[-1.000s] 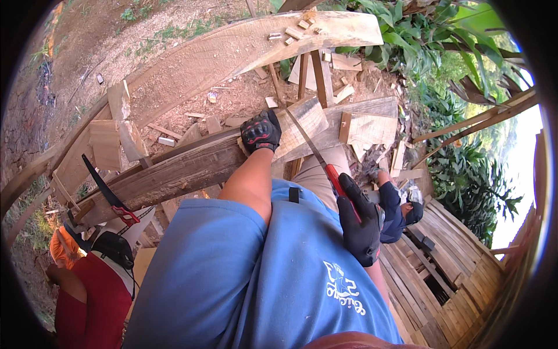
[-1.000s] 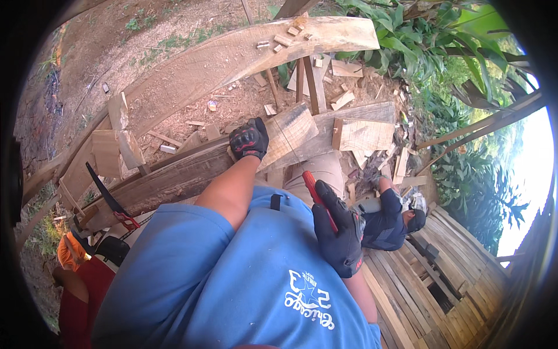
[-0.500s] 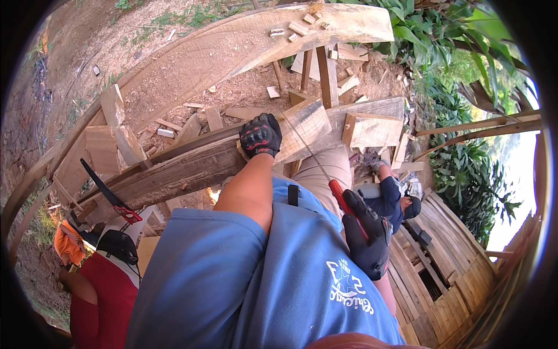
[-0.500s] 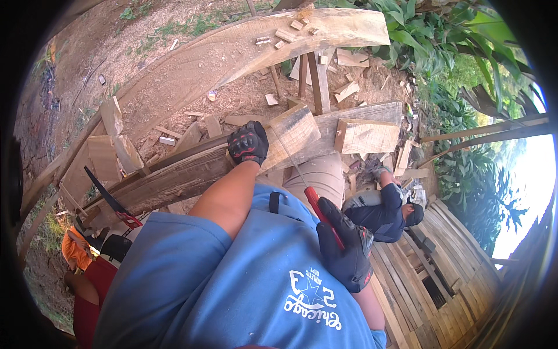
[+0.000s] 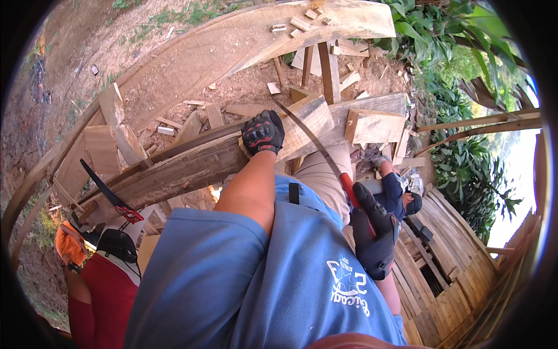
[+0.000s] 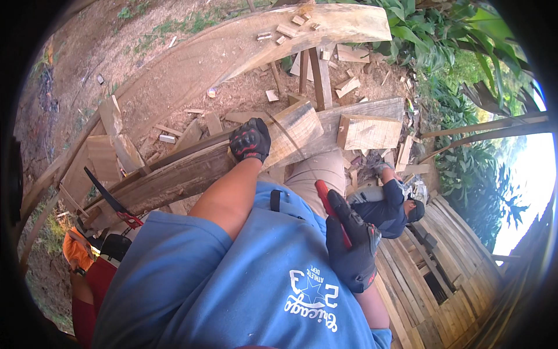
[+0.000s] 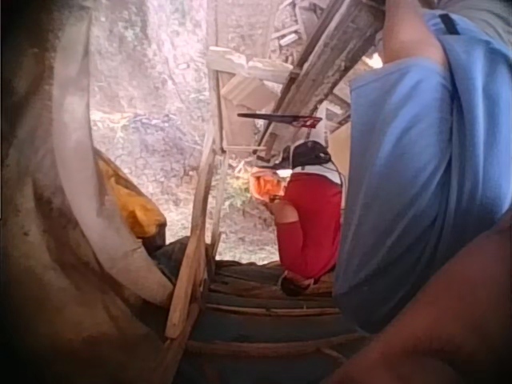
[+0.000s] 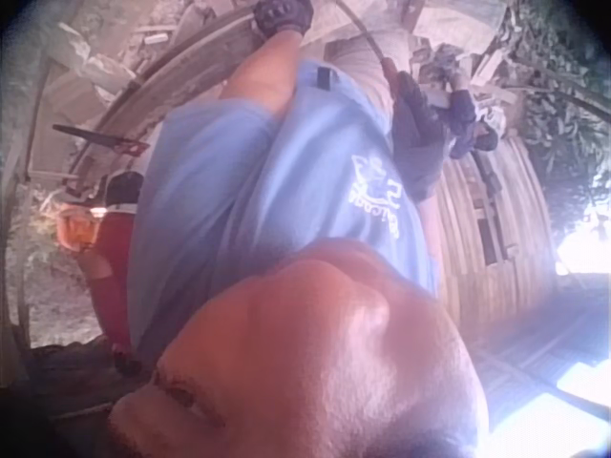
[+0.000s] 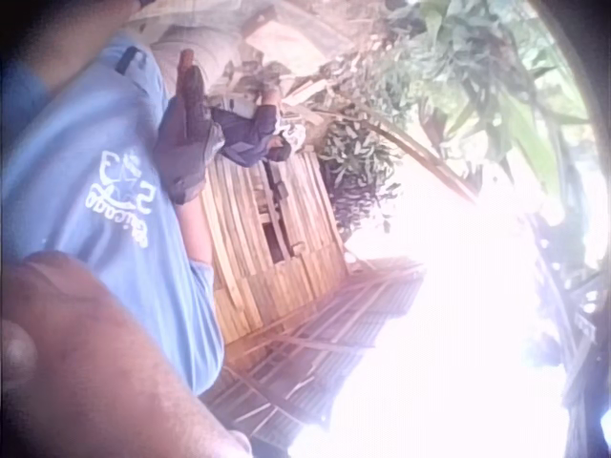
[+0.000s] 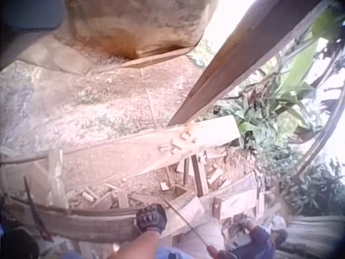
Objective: The person saws several wooden boards and beams by hand while working on a timber structure outdoors.
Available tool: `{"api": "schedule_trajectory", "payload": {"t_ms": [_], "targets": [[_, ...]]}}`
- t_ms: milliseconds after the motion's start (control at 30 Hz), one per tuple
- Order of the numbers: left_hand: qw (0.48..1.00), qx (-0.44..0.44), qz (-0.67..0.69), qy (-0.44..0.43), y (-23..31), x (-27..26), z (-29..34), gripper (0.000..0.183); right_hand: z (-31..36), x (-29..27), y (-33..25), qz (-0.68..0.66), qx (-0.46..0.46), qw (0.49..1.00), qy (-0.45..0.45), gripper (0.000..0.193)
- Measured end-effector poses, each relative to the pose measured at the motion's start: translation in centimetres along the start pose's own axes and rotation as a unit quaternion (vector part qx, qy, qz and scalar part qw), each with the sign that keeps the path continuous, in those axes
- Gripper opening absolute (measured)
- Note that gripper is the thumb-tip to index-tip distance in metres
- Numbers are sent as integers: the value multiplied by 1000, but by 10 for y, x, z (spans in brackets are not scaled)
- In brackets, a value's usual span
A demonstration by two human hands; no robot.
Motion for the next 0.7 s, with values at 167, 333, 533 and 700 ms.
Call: {"api": "schedule_trajectory", "payload": {"t_ms": [167,333,533,700], "targets": [[1000,-4,-17,-13,4,-3,-1,42,3,5,17,14,18,1000,8,45],[1000,16,3,8,3,2,-1,41,-8,-6,-22,40,23,999,-20,42],[1000,4,-9,15,2,-3,1,40,-73,60,-7,-150,76,983,-68,42],[1000,5,9,14,0,5,0,39,-109,117,16,-186,88,976,-68,40]]}}
Point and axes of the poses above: each hand's wrist, its own z-axis away from the middle knuckle, its own x-axis out of the palm, y = z × x, the point moved 2 cm from there along -z, towards the middle knuckle, and after that the axes turned 7 degrees about z, right-handed, at the moved point
